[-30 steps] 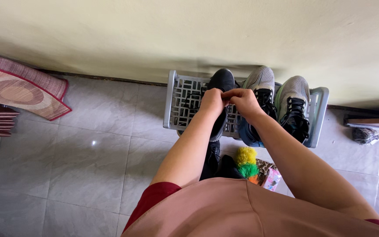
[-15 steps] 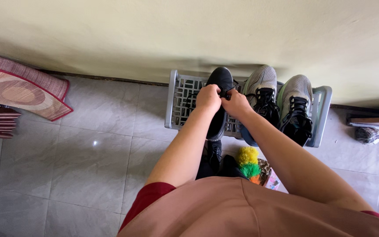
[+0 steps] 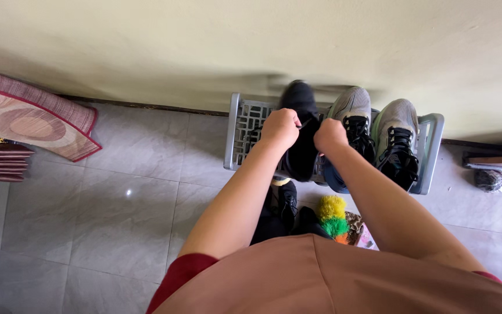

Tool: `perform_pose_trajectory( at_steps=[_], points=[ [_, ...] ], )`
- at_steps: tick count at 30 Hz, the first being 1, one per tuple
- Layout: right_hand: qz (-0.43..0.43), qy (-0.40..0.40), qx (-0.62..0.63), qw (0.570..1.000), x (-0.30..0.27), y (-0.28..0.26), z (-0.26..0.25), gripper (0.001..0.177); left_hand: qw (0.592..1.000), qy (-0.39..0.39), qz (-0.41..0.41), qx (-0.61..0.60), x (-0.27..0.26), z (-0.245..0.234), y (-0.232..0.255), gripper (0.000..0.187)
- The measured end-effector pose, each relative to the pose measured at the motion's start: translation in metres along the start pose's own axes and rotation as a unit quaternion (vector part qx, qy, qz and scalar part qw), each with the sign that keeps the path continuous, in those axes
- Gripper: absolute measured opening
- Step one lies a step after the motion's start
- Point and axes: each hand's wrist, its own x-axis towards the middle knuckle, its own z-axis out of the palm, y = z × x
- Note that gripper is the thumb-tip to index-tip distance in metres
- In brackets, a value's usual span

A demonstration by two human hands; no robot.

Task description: The person unlaces a pair of black shoes and a pair of gray sneakers on a shoe rack, then relaces each shoe with its original laces. The person handles the shoes one at a time, threading the laces through the eyelets and tying them.

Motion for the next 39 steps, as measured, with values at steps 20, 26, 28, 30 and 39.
perform_pose_trajectory(
  at_steps=[20,26,28,30,39],
  points=[
    [-0.052,-0.019,0.046,0.997,-0.011,0.012,-0.033,0.026,0.941,-0.328,-0.086,-0.005,-0.035,-0.017,-0.008,0.023],
    [-0.122,0.009,0.028,0.992,-0.014,0.013,-0.027,0.024,0.965,-0.193,-0.096,0.151,-0.032,0.001,0.018,0.032],
    [-0.205,0.074,-0.033,0.975,-0.012,0.014,-0.023,0.020,0.987,-0.113,-0.056,0.098,-0.034,0.012,0.017,0.035],
    [-0.204,0.074,-0.045,0.975,-0.010,0.015,-0.022,0.020,0.998,-0.036,-0.021,0.048,-0.032,0.024,0.014,0.040],
    [-0.282,0.101,0.001,0.954,-0.036,-0.010,-0.046,0.018,0.990,0.126,-0.002,-0.057,-0.016,0.045,0.020,0.037]
  ],
)
